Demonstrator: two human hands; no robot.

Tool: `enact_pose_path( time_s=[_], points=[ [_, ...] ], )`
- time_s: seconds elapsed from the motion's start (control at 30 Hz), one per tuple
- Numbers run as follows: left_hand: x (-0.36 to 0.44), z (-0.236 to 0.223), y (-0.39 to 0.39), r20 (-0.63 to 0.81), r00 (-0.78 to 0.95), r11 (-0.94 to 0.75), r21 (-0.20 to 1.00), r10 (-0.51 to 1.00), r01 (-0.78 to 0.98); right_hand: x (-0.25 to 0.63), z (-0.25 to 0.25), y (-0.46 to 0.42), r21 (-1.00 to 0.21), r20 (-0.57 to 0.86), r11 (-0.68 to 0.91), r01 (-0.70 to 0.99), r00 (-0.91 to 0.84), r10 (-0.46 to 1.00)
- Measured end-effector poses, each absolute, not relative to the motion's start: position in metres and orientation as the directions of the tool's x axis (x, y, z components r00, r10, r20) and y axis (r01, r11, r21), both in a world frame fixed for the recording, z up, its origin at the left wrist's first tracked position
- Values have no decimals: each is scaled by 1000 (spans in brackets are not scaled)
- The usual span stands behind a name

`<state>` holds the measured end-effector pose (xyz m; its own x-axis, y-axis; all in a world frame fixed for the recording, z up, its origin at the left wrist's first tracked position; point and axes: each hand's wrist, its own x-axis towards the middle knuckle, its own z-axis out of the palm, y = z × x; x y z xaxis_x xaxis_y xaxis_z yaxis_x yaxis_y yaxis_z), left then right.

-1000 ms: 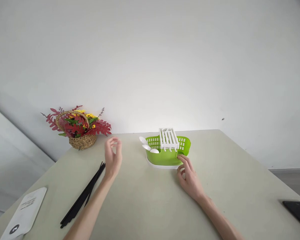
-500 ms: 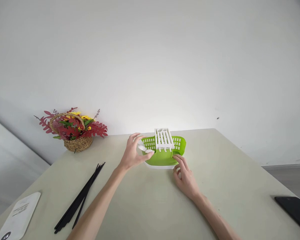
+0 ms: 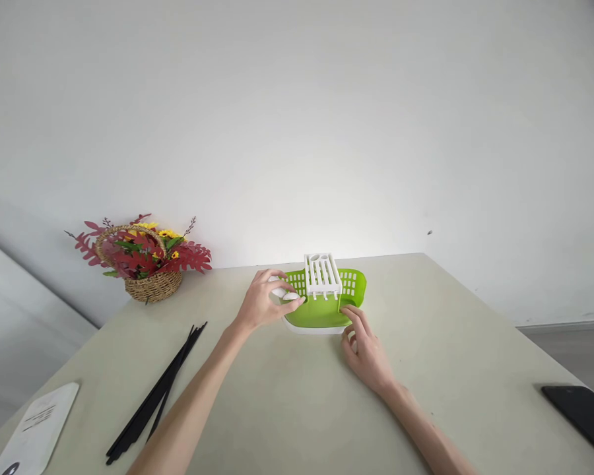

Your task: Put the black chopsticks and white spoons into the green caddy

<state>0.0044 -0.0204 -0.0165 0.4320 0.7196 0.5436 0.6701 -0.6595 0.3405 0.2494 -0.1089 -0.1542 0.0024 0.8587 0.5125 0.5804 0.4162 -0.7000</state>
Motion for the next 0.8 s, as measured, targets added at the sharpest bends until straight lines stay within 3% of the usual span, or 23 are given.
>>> enact_pose_path(
  time_s=[0.8],
  points=[
    [12,-13,4,526,484,-676,265,699,688,249,-151,-110,-713,497,408,570,1,868]
  ],
)
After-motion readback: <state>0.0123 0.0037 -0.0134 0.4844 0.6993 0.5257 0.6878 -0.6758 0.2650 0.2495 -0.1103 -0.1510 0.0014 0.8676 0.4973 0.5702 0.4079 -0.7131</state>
